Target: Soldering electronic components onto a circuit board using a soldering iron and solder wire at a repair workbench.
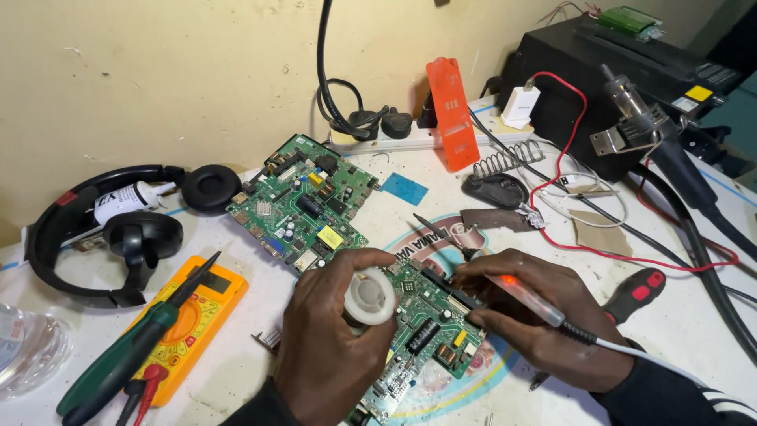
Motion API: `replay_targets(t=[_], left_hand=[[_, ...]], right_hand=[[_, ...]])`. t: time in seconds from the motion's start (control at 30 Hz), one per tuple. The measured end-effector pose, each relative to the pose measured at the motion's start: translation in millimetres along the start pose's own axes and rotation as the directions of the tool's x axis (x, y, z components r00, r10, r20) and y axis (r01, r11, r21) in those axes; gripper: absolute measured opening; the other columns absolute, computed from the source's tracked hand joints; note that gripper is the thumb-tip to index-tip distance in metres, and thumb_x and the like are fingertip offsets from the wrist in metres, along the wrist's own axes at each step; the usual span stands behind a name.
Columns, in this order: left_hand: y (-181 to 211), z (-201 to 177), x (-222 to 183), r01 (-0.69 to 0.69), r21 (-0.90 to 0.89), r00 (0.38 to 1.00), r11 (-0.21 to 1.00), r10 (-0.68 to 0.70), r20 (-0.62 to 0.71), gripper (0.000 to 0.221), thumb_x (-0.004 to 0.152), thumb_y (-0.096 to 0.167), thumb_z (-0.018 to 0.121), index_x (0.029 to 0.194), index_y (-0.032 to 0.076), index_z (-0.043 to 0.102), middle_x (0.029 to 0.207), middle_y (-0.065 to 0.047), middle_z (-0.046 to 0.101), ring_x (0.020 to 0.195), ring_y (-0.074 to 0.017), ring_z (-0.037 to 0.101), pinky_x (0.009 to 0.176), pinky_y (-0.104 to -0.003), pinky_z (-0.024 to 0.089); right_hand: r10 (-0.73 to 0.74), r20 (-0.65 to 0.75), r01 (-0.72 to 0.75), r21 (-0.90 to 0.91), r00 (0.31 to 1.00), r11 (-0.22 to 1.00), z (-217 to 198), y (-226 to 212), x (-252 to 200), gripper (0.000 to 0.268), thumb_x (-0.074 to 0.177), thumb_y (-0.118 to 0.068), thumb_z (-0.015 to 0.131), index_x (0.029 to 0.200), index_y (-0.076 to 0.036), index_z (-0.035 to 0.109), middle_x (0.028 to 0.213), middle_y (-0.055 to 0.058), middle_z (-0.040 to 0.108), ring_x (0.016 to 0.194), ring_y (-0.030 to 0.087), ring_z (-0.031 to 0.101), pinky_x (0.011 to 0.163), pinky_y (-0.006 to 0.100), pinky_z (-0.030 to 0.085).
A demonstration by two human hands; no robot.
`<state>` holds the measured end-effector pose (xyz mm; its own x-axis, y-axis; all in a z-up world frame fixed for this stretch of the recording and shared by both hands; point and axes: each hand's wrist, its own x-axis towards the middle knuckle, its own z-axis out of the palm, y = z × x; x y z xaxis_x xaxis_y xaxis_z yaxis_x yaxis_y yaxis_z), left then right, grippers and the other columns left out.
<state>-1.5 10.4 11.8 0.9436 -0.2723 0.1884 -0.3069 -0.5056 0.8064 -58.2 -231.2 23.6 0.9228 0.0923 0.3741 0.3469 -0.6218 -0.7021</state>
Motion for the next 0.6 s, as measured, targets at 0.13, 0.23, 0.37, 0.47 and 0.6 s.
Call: replay_targets(t=[0.13,0.23,0.37,0.47,0.6], left_hand=[[-7,-7,10,-0.069,-0.036,0.997,0.997,0.069,-0.022,0.042,0.075,0.014,0.073,0.114,0.027,0.069,0.101,0.002,0.077,0.095,-0.024,0.069,0.077,-0.044,0.054],[-11,-7,14,-0.118,-0.067,0.992,0.991,0.115,-0.054,0.038,0.074,0.011,0.073,0.11,0.02,0.069,0.102,-0.001,0.076,0.089,-0.0233,0.071,0.073,-0.041,0.055],[-16,-2,15,-0.119,-0.058,0.989,0.991,0.113,-0.096,0.04,0.075,0.012,0.075,0.114,0.02,0.068,0.107,-0.003,0.074,0.091,-0.0263,0.07,0.072,-0.044,0.055],[-20,0,17,-0.137,-0.044,0.985,0.99,0.132,-0.107,0.039,0.075,0.014,0.074,0.113,0.021,0.068,0.108,-0.001,0.075,0.1,-0.0274,0.067,0.081,-0.045,0.052],[-20,1,18,-0.103,-0.048,0.992,0.994,0.099,-0.081,0.042,0.074,0.014,0.072,0.114,0.025,0.068,0.107,0.0,0.073,0.103,-0.0268,0.061,0.08,-0.042,0.049]], right_hand=[[0.068,-0.044,-0.07,-0.06,0.997,0.996,4,7,3,0.038,0.081,-0.022,0.078,0.119,-0.017,0.076,0.12,0.002,0.081,0.108,0.015,0.078,0.092,0.03,0.057],[0.217,-0.11,-0.22,-0.007,0.97,0.976,5,2,6,0.04,0.084,-0.032,0.07,0.12,-0.017,0.077,0.121,0.002,0.082,0.109,0.013,0.077,0.091,0.028,0.057],[0.445,-0.239,-0.298,0.47,0.863,0.831,8,2,11,0.05,0.08,-0.017,0.066,0.125,0.004,0.061,0.126,0.018,0.073,0.104,0.026,0.073,0.087,0.036,0.059],[0.326,-0.223,-0.103,0.663,0.919,0.742,6,27,1,0.037,0.099,-0.02,0.06,0.122,0.008,0.064,0.09,0.022,0.068,0.075,0.028,0.068,0.068,0.038,0.057],[0.274,-0.25,-0.02,0.704,0.929,0.71,4,41,1,0.022,0.1,-0.011,0.057,0.104,0.008,0.067,0.074,0.019,0.068,0.057,0.026,0.064,0.055,0.033,0.052]])
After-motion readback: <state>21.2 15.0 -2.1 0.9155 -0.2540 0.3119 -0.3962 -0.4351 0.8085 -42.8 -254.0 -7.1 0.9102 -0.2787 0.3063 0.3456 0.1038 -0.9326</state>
